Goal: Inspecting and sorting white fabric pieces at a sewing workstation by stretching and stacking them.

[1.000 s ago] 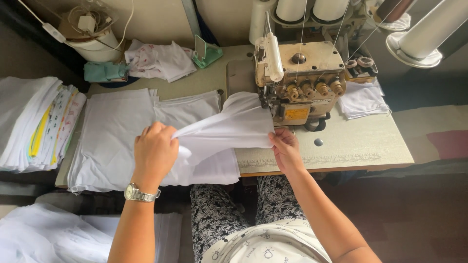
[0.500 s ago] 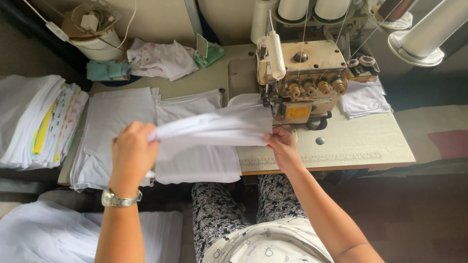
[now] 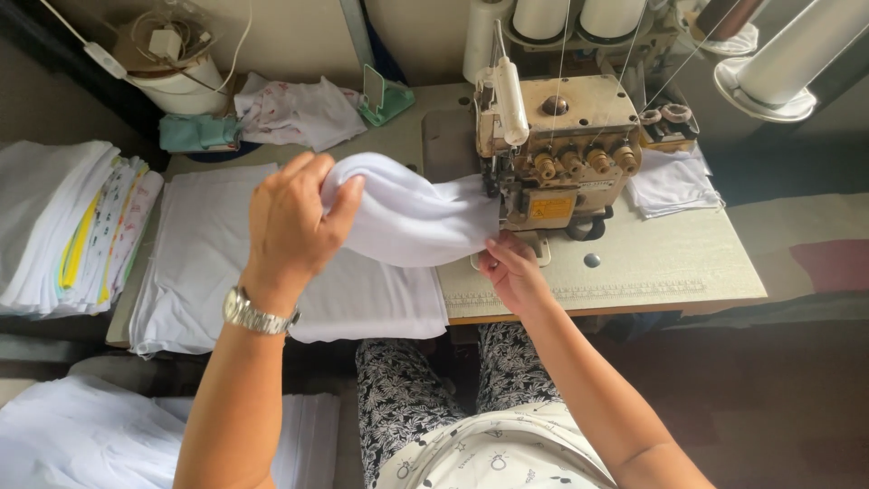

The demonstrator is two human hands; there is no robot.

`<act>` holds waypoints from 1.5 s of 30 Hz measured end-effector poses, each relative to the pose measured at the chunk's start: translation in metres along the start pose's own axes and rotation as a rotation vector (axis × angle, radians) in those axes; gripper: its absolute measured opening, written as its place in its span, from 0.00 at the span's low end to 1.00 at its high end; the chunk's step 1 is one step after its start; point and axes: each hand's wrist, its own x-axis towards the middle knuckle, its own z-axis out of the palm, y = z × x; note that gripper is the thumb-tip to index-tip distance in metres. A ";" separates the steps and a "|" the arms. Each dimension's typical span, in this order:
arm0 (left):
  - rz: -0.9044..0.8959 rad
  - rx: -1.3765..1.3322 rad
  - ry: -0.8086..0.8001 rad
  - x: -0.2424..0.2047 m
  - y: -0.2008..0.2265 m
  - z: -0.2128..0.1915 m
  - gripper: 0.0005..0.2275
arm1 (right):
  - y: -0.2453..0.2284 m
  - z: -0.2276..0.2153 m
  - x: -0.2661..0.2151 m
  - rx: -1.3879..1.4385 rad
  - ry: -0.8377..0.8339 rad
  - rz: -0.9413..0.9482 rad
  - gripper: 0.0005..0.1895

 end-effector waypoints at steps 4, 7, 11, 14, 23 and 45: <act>-0.292 -0.277 -0.118 -0.025 0.002 -0.002 0.21 | -0.008 -0.003 -0.005 0.061 0.003 -0.001 0.07; -0.513 -0.494 -0.152 -0.040 0.013 -0.010 0.16 | -0.023 0.008 -0.014 -0.021 0.017 -0.093 0.15; -0.651 -0.736 -0.008 -0.060 0.004 0.001 0.10 | -0.025 0.005 -0.023 -0.185 0.075 -0.204 0.27; -0.686 -0.810 0.053 -0.067 0.001 0.008 0.11 | -0.018 0.001 -0.026 -0.168 0.089 -0.152 0.24; -0.788 -1.018 0.171 -0.073 -0.008 0.013 0.12 | 0.012 -0.026 -0.017 -0.094 -0.007 0.033 0.04; -0.458 -0.930 0.132 -0.085 -0.038 0.044 0.08 | 0.006 -0.009 -0.037 -0.171 -0.060 -0.029 0.05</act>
